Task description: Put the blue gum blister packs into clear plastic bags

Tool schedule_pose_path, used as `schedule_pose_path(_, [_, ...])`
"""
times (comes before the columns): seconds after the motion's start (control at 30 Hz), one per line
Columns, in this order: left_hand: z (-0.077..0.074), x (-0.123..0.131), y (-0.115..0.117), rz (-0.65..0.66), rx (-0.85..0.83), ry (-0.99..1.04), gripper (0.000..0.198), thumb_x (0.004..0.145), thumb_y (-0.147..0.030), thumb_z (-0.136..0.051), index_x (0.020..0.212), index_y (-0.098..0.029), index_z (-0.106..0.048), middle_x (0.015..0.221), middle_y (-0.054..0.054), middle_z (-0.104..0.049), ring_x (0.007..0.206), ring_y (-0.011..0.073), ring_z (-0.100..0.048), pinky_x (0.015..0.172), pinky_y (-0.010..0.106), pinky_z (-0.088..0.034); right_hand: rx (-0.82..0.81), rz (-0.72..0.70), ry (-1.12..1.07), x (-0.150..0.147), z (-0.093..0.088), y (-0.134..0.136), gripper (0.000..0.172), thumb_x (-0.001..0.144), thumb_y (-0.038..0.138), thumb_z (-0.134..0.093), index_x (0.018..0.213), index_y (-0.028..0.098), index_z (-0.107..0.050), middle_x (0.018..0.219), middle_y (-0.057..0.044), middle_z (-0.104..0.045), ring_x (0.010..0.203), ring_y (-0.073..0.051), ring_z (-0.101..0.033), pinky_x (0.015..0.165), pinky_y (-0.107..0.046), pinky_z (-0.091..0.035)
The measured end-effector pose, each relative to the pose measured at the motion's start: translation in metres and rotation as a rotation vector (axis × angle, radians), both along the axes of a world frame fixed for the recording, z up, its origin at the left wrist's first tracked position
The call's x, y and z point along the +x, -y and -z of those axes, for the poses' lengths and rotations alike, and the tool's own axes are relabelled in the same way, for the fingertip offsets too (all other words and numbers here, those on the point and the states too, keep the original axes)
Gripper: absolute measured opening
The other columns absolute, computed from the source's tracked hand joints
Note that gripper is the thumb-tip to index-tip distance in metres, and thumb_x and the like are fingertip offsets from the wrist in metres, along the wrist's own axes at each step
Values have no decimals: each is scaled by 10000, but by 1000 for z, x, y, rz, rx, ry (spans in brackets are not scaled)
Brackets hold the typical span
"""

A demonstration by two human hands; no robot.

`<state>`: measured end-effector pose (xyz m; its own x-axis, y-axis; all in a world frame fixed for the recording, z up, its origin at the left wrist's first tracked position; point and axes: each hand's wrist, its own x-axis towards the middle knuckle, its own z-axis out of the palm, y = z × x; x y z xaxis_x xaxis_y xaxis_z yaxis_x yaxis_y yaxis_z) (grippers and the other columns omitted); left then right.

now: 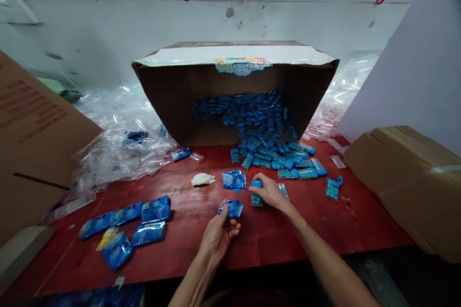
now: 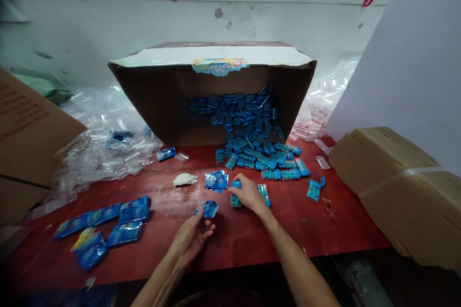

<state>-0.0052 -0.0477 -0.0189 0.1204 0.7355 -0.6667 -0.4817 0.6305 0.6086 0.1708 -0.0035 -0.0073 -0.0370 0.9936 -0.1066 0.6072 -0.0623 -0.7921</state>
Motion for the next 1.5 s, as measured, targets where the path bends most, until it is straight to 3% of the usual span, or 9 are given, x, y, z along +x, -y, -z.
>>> schedule_pose_path(0.1, [5, 0, 0, -38, 29, -2, 256, 649, -351, -633, 653, -126, -512, 461, -7, -556, 452, 107, -570, 413, 172, -453, -94, 54, -249, 1, -3, 13, 254, 823, 373, -307, 957, 184, -413, 708, 7, -573, 557, -136, -581, 466, -274, -479])
schedule_pose_path(0.23, [7, 2, 0, -40, 75, -2, 279, 633, -372, -638, 642, -119, -521, 465, -2, -557, 453, 106, -561, 413, 177, -446, -279, 150, -815, -9, -8, 34, 320, 734, 357, -485, 990, 191, -388, 683, 30, -562, 515, -122, -593, 386, -227, -486])
schedule_pose_path(0.3, [6, 2, 0, -41, 97, -15, 281, 613, -368, -655, 639, -117, -530, 466, 0, -561, 457, 109, -558, 420, 184, -448, -305, 201, -890, -13, -9, 37, 372, 688, 343, -551, 997, 191, -408, 674, 33, -564, 489, -119, -595, 353, -204, -477])
schedule_pose_path(0.63, [4, -1, 0, -122, 224, -90, 293, 551, -350, -692, 671, -107, -578, 532, 10, -602, 482, 116, -549, 460, 229, -463, -246, 342, -1075, -27, -10, 53, 375, 641, 354, -645, 860, 201, -381, 665, 50, -561, 519, -131, -615, 353, -184, -479])
schedule_pose_path(0.93, [3, -1, 0, -194, 198, -45, 257, 589, -336, -671, 715, -138, -566, 564, -16, -592, 515, 104, -551, 481, 224, -478, -214, 372, -1089, -35, -5, 61, 405, 637, 383, -653, 856, 206, -362, 678, 57, -551, 496, -116, -605, 358, -181, -476])
schedule_pose_path(1.2, [6, -6, -2, -105, 187, -55, 280, 559, -356, -688, 645, -125, -557, 487, -8, -573, 461, 104, -529, 454, 219, -459, -261, 254, -1051, -26, -1, 58, 346, 673, 348, -621, 854, 195, -370, 668, 55, -537, 455, -98, -581, 340, -180, -475])
schedule_pose_path(1.33, [7, -9, -1, -62, 215, -46, 285, 542, -354, -699, 629, -124, -555, 492, -3, -583, 466, 111, -537, 480, 236, -466, -244, 328, -1005, -28, -4, 57, 373, 643, 347, -646, 842, 196, -369, 648, 61, -529, 453, -102, -581, 329, -176, -469])
schedule_pose_path(1.5, [6, -9, -2, -109, 247, -56, 260, 569, -331, -684, 685, -126, -575, 578, 2, -622, 511, 125, -569, 511, 255, -480, -174, 400, -1055, -40, 3, 66, 375, 656, 356, -642, 853, 210, -358, 682, 61, -523, 501, -107, -587, 373, -209, -498])
